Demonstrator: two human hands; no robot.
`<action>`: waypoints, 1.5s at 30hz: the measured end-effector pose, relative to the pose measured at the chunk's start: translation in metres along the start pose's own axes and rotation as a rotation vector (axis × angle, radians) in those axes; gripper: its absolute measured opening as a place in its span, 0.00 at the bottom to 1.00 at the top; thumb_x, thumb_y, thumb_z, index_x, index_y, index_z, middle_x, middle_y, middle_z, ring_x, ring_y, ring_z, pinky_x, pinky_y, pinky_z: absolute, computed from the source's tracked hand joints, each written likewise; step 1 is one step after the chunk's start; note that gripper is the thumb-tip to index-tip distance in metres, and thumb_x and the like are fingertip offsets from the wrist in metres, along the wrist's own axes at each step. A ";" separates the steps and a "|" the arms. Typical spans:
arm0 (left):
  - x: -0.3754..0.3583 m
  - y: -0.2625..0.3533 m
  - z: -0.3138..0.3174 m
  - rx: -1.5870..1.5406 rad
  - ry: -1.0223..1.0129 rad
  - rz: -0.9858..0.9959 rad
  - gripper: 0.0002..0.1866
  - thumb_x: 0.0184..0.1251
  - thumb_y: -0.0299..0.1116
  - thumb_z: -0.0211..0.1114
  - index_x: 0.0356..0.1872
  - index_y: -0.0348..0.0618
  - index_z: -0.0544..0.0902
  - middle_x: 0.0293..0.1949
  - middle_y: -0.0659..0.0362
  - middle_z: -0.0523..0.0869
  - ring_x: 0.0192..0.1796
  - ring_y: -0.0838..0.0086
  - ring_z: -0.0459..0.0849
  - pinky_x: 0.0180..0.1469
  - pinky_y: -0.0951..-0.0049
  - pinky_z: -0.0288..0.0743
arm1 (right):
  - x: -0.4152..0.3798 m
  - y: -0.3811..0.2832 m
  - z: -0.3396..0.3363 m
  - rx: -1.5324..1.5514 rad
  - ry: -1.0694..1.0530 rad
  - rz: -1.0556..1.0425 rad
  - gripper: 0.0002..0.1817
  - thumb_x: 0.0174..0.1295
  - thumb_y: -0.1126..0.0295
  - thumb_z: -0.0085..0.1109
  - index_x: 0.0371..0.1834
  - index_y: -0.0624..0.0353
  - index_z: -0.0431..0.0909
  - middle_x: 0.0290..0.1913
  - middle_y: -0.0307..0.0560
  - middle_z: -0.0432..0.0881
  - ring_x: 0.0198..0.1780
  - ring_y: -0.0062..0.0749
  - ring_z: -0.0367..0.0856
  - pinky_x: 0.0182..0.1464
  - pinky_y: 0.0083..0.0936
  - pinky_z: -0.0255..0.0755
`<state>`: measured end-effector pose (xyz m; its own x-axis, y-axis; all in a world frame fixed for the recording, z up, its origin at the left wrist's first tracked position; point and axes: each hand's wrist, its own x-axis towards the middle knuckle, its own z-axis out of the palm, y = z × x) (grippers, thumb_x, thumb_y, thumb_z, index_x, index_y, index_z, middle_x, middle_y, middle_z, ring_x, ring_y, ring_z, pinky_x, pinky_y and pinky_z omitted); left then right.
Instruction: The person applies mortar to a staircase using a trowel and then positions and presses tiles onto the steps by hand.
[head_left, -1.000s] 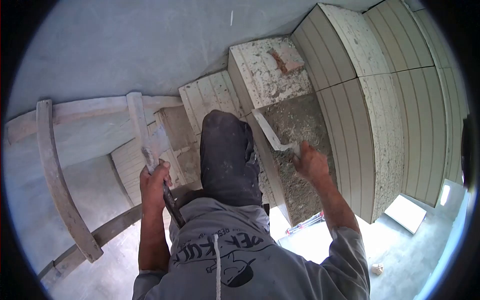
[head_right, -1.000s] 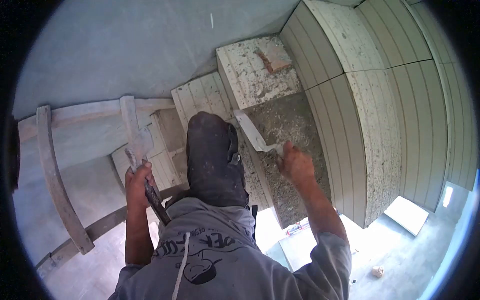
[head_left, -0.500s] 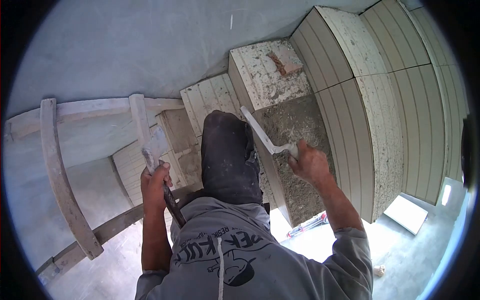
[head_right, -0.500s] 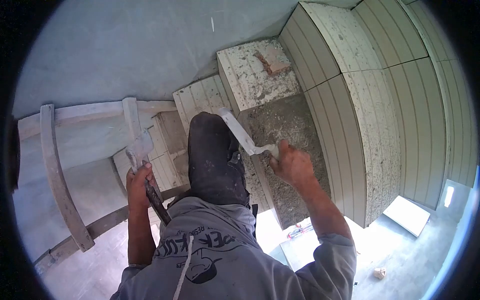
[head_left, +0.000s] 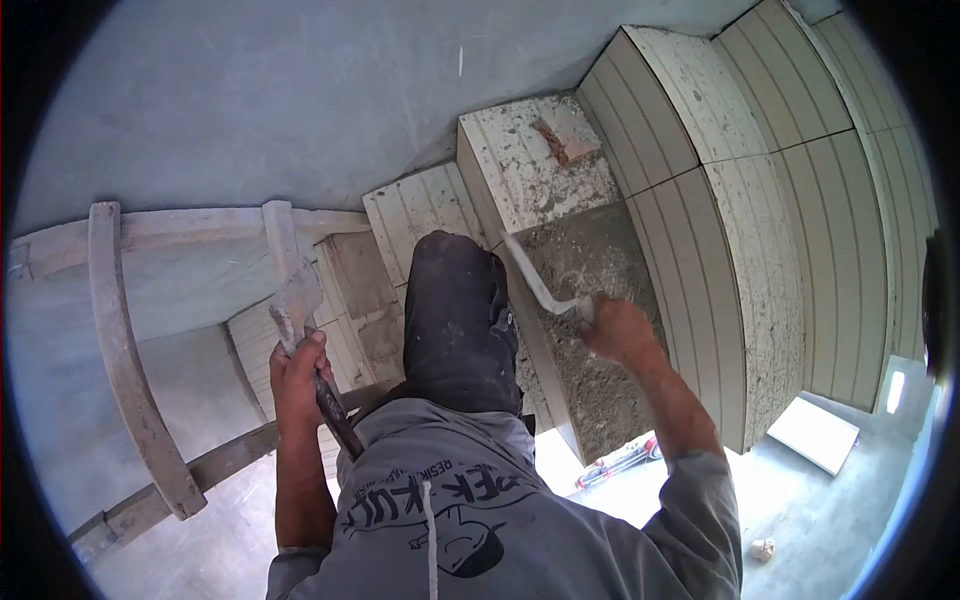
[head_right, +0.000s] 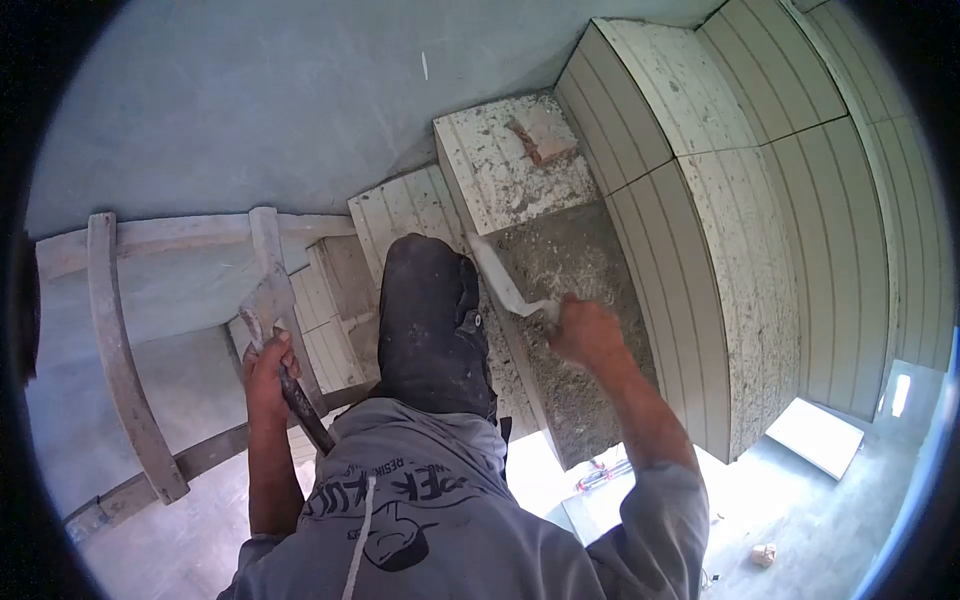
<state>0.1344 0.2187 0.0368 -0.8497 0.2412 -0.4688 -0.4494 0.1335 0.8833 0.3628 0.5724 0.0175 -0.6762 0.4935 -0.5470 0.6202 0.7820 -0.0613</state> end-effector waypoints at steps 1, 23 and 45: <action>-0.005 0.000 -0.003 0.030 -0.010 -0.021 0.10 0.62 0.38 0.67 0.34 0.43 0.78 0.20 0.65 0.73 0.20 0.80 0.71 0.24 0.77 0.66 | -0.013 -0.008 0.000 0.050 -0.004 -0.003 0.24 0.54 0.60 0.66 0.46 0.67 0.73 0.35 0.64 0.84 0.41 0.56 0.86 0.46 0.46 0.80; -0.006 0.006 0.024 0.291 -0.202 0.072 0.10 0.62 0.39 0.66 0.32 0.44 0.77 0.18 0.66 0.73 0.20 0.81 0.72 0.24 0.77 0.64 | -0.023 -0.012 0.001 0.123 0.011 0.047 0.23 0.56 0.57 0.63 0.43 0.68 0.74 0.34 0.68 0.83 0.41 0.60 0.85 0.48 0.48 0.79; -0.010 -0.002 0.026 0.200 -0.228 0.000 0.10 0.64 0.36 0.67 0.35 0.41 0.78 0.20 0.66 0.74 0.21 0.83 0.71 0.25 0.78 0.65 | -0.079 -0.019 0.083 1.223 -0.247 0.465 0.16 0.64 0.60 0.64 0.41 0.64 0.76 0.23 0.42 0.78 0.20 0.25 0.78 0.22 0.26 0.73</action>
<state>0.1507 0.2408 0.0394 -0.7555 0.4481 -0.4779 -0.3672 0.3144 0.8754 0.4369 0.4872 -0.0074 -0.2966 0.4363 -0.8495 0.8156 -0.3471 -0.4630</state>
